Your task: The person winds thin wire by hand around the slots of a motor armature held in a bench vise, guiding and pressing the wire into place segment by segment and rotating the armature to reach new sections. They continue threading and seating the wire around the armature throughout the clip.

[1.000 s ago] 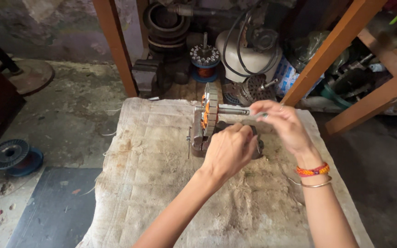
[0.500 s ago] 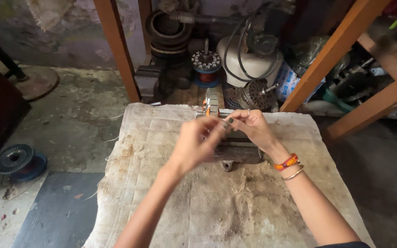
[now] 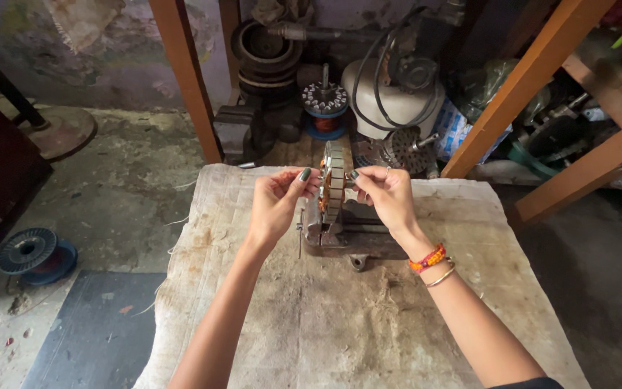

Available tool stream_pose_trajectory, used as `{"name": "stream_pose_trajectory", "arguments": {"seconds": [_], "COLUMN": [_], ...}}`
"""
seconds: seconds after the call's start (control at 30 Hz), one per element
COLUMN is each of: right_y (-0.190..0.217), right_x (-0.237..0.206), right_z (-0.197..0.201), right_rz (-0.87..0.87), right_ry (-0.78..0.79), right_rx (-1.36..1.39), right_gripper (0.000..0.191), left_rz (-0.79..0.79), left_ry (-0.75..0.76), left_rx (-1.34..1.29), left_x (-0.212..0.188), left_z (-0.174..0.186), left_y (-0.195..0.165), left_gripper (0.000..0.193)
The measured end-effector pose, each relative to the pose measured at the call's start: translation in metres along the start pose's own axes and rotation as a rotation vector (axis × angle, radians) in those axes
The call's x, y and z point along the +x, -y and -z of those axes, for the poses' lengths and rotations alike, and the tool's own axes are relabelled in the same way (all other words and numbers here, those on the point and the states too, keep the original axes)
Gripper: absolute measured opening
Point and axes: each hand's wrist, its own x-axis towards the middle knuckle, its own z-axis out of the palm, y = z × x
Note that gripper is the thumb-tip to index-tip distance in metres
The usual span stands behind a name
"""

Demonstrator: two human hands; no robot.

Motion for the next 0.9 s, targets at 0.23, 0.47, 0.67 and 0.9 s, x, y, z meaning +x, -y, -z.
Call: {"name": "stream_pose_trajectory", "arguments": {"seconds": [0.23,0.47,0.67,0.9], "right_y": [0.006,0.011,0.010,0.009], "right_x": [-0.002,0.001,0.007,0.002], "right_z": [-0.008,-0.015,-0.010,-0.008], "right_rz": [0.112,0.116,-0.011,-0.011], "right_ry": [-0.020,-0.047,0.021,0.020], "right_rx": [-0.134,-0.240,0.007,-0.019], "right_gripper": [0.017,0.015,0.015,0.015], "left_rz": [0.010,-0.011,0.018,0.032], "left_ry": [-0.014,-0.056,-0.150,-0.255], "left_rx": [0.010,0.021,0.256,0.597], "left_x": [-0.003,0.007,-0.001,-0.022], "left_z": [0.006,0.001,-0.003,-0.001], "left_y": [-0.006,-0.006,-0.006,-0.014], "left_gripper": [0.023,0.023,0.021,0.020]}}
